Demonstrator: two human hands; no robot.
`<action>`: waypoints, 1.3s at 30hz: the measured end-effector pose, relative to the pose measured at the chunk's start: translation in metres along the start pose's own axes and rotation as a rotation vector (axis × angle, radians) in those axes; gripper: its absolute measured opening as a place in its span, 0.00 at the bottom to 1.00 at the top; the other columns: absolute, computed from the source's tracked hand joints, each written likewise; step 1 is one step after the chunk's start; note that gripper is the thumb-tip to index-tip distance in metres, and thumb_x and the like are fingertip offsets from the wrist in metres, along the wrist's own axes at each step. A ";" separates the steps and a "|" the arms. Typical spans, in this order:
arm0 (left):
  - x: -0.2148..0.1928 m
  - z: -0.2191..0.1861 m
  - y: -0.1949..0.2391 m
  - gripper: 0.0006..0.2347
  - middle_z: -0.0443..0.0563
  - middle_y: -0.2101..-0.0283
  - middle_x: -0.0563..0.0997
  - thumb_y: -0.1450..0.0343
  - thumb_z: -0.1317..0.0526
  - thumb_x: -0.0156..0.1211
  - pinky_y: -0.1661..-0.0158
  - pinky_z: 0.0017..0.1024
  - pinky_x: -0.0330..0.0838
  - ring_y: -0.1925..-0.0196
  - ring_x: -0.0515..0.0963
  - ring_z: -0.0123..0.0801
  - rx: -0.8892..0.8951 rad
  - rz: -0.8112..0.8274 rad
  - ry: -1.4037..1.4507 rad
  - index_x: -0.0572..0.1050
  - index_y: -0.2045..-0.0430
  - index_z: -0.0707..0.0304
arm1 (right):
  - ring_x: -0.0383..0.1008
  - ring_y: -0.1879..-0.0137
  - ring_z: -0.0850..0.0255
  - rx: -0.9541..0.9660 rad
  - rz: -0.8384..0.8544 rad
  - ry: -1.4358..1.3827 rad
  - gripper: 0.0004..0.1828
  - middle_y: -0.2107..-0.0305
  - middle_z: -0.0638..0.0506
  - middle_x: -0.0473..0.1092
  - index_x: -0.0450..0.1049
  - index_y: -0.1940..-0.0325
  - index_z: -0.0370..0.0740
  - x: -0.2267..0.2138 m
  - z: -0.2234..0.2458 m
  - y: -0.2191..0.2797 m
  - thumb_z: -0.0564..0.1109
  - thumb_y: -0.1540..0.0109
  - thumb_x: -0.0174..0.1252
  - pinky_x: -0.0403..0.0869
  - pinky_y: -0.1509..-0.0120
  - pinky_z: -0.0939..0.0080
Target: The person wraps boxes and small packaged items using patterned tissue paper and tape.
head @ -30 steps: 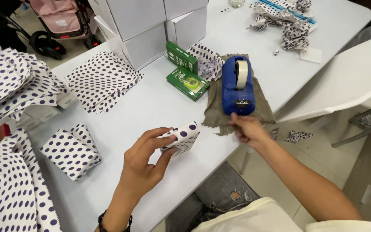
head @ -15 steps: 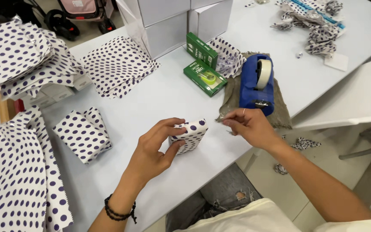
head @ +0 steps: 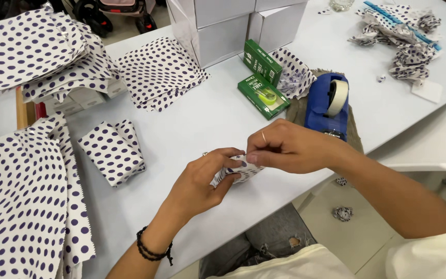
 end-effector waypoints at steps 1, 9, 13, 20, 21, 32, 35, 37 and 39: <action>0.000 0.000 0.001 0.11 0.61 0.52 0.87 0.31 0.74 0.72 0.52 0.44 0.86 0.50 0.90 0.55 -0.003 -0.001 -0.001 0.78 0.58 0.66 | 0.65 0.79 0.64 -0.001 0.002 -0.002 0.16 0.85 0.51 0.67 0.80 0.71 0.40 -0.001 0.001 -0.002 0.43 0.30 0.57 0.68 0.76 0.62; 0.004 0.004 0.006 0.11 0.60 0.50 0.87 0.30 0.73 0.71 0.54 0.44 0.87 0.50 0.90 0.55 -0.052 0.022 0.014 0.75 0.59 0.65 | 0.69 0.82 0.54 0.109 0.077 0.245 0.12 0.85 0.45 0.72 0.78 0.70 0.36 -0.001 0.003 -0.007 0.43 0.34 0.61 0.70 0.76 0.54; 0.006 0.007 0.007 0.11 0.60 0.50 0.87 0.30 0.73 0.70 0.53 0.43 0.87 0.49 0.90 0.54 -0.049 0.033 -0.005 0.75 0.59 0.64 | 0.76 0.77 0.50 0.174 0.096 0.384 0.13 0.85 0.49 0.74 0.79 0.71 0.41 0.002 -0.002 -0.008 0.49 0.35 0.64 0.75 0.72 0.50; 0.005 -0.001 0.003 0.13 0.60 0.51 0.87 0.30 0.72 0.70 0.51 0.44 0.87 0.47 0.89 0.54 -0.053 0.030 -0.008 0.75 0.54 0.65 | 0.79 0.74 0.49 0.373 0.177 0.603 0.15 0.83 0.53 0.76 0.80 0.71 0.46 0.005 0.003 -0.007 0.55 0.36 0.62 0.77 0.66 0.48; 0.006 -0.002 0.003 0.11 0.59 0.52 0.87 0.30 0.72 0.70 0.51 0.43 0.87 0.46 0.89 0.53 -0.033 0.037 -0.014 0.76 0.56 0.65 | 0.80 0.73 0.48 0.426 0.188 0.611 0.15 0.83 0.52 0.77 0.80 0.71 0.46 0.005 0.002 -0.007 0.55 0.36 0.62 0.77 0.65 0.49; 0.008 0.003 0.006 0.11 0.61 0.39 0.81 0.34 0.74 0.73 0.48 0.49 0.87 0.51 0.90 0.54 -0.032 0.000 -0.041 0.76 0.65 0.61 | 0.85 0.71 0.45 0.523 0.144 0.470 0.19 0.80 0.46 0.81 0.75 0.50 0.43 -0.002 0.012 -0.007 0.57 0.35 0.67 0.80 0.65 0.52; 0.006 0.002 0.003 0.11 0.61 0.41 0.82 0.34 0.74 0.72 0.47 0.49 0.86 0.50 0.90 0.54 -0.035 -0.007 -0.028 0.76 0.66 0.61 | 0.86 0.70 0.48 0.537 0.144 0.381 0.26 0.75 0.47 0.84 0.69 0.39 0.47 -0.007 0.012 -0.003 0.59 0.35 0.68 0.82 0.63 0.53; 0.006 0.000 0.002 0.11 0.60 0.44 0.83 0.34 0.74 0.72 0.47 0.48 0.86 0.50 0.90 0.54 -0.039 -0.001 -0.025 0.76 0.66 0.61 | 0.86 0.69 0.49 0.588 0.165 0.382 0.24 0.73 0.49 0.85 0.69 0.43 0.50 -0.008 0.013 -0.003 0.60 0.35 0.68 0.82 0.61 0.53; 0.006 0.000 0.000 0.10 0.61 0.49 0.86 0.34 0.75 0.73 0.49 0.46 0.87 0.52 0.91 0.54 -0.028 0.001 -0.010 0.77 0.67 0.64 | 0.87 0.63 0.45 0.602 0.207 0.524 0.20 0.70 0.51 0.86 0.71 0.46 0.51 -0.007 0.015 -0.006 0.61 0.33 0.64 0.82 0.57 0.44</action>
Point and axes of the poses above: each hand's wrist, its own y-axis away from the middle knuckle, its own x-axis out of the palm, z = x × y, the point moved 2 cm from there along -y, towards the middle knuckle
